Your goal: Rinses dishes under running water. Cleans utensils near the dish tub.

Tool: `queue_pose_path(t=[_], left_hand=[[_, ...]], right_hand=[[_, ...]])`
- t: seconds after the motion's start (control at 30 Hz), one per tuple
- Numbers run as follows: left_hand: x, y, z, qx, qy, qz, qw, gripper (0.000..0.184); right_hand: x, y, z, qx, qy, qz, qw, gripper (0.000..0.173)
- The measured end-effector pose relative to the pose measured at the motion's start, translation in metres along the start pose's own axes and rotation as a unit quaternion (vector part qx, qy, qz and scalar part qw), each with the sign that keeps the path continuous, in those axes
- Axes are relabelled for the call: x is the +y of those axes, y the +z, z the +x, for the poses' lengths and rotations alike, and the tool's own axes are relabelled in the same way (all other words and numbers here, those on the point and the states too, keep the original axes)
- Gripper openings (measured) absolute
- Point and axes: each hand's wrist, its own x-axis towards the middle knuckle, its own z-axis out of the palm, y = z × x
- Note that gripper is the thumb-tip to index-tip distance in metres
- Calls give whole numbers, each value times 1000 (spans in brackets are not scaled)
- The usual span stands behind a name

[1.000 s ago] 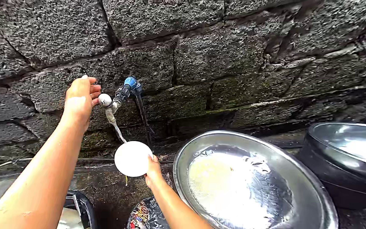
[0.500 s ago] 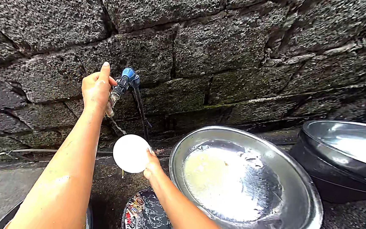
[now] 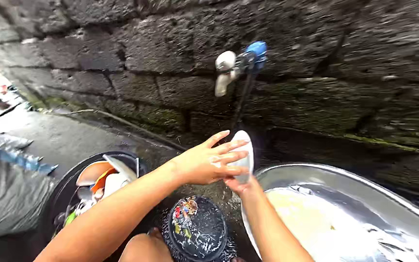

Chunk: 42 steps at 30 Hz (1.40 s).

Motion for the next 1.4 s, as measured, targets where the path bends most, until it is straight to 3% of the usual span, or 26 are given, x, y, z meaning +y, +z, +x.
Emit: queue_pose_path(t=[0.17,0.23,0.33,0.37,0.4,0.53,0.63,0.73,0.8,0.83,0.9,1.0,1.1,1.23,1.4], left_hand=[[-5,-14,-22,-27,-36,-21,999,45],[-8,-19,-27,2,-33,-40,999,45],[-7,-21,-38,43,-79,-74,993,61],[-7,-20,-43,35,-102,-89,990,67],[-5,-18,-48,29,-118,-105,987,67],[8,-4,-78,7,-151,-105,983,26],[31,22,-117,90,-254,-65,961,21],[51,43,-169,111,-468,-91,872,25],[61,49,-212,67,-617,-132,773,37],[63,51,-235,43,-670,-151,726,44],[68,56,-285,21,-729,-156,667,47],[81,60,-349,7,-780,-128,613,47],[98,71,-399,-61,-801,-163,573,55],[108,109,-441,-169,-775,-220,568,63],[112,155,-480,-177,-755,-228,589,70]], right_hand=[[7,4,2,-98,119,-38,987,45],[11,4,6,-156,169,-87,969,50],[23,-10,16,-298,156,-200,920,36],[25,-6,13,-309,144,-258,904,28],[26,1,8,-299,135,-304,895,26],[24,37,-12,-193,51,-466,862,29],[23,32,6,-101,4,-440,892,36],[14,15,26,16,-20,-378,926,31],[7,6,30,52,-20,-367,928,29],[2,1,31,60,-20,-370,927,27],[-6,-5,31,68,-18,-377,924,27],[-14,-10,30,78,-9,-371,925,27],[-13,-12,32,83,0,-384,920,29],[-9,-13,29,87,-1,-407,909,31],[-10,-21,33,77,11,-429,900,30]])
